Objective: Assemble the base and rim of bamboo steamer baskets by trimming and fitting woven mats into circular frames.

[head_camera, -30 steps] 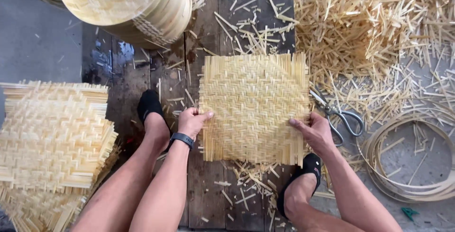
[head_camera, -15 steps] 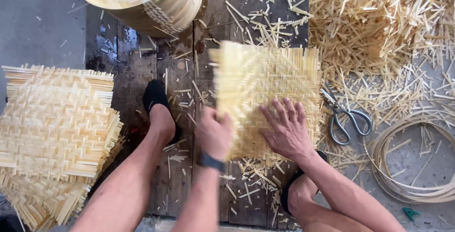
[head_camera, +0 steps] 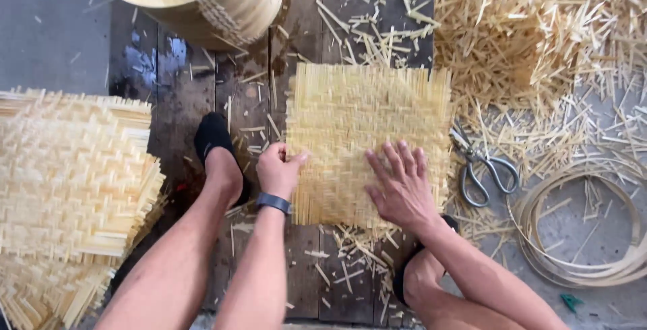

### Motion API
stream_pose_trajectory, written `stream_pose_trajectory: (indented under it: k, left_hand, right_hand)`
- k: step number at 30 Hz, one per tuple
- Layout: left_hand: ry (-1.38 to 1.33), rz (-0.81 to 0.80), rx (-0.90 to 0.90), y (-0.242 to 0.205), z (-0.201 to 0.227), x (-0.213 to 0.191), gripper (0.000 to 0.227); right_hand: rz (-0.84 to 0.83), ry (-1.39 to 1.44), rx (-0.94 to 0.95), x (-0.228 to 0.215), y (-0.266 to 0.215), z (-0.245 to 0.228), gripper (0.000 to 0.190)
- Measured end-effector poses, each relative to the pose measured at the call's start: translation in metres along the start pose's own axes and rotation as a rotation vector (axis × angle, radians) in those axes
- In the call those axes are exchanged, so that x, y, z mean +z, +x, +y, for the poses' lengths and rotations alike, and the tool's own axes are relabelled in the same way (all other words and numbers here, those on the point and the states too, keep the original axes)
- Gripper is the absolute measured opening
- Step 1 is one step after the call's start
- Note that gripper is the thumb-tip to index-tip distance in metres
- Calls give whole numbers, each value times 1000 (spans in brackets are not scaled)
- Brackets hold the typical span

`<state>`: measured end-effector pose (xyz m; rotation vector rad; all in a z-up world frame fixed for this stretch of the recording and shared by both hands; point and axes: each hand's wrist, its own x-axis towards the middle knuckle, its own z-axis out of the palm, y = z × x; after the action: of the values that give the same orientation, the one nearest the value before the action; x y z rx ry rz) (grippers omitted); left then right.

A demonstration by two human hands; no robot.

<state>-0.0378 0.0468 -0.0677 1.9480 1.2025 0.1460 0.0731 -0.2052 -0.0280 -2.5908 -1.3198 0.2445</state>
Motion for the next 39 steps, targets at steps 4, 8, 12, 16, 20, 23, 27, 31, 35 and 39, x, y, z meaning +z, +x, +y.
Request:
stream_pose_trajectory:
  k: [4, 8, 12, 16, 20, 23, 27, 31, 35, 39]
  left_hand:
    - [-326, -144, -150, 29, -64, 33, 42]
    - [-344, -118, -105, 41, -74, 34, 49]
    - [-478, -127, -49, 43, -90, 36, 63]
    - [-495, -134, -120, 37, -83, 38, 65]
    - [-409, -65, -52, 35, -81, 34, 66]
    - [-186, 12, -15, 25, -58, 24, 76]
    - [116, 111, 110, 23, -62, 20, 96]
    - [252, 298, 468, 12, -60, 9, 101]
    - [33, 324, 552, -18, 28, -4, 87]
    - [-283, -82, 433, -75, 152, -18, 85]
  right_hand:
    - [-33, -1, 45, -4, -2, 7, 76]
    - [357, 355, 168, 5, -27, 56, 57]
    - [690, 276, 742, 0, -101, 142, 39]
    - [239, -112, 1091, 2, -185, 194, 54]
    - [-129, -209, 1037, 50, -273, 230, 32]
    - [12, -190, 919, 66, -316, 261, 16]
    - [74, -404, 447, 53, -332, 280, 61]
    - [-176, -125, 732, 27, -337, 267, 35]
    - [46, -479, 432, -75, -310, 247, 41]
    - [175, -418, 311, -169, -276, 199, 48]
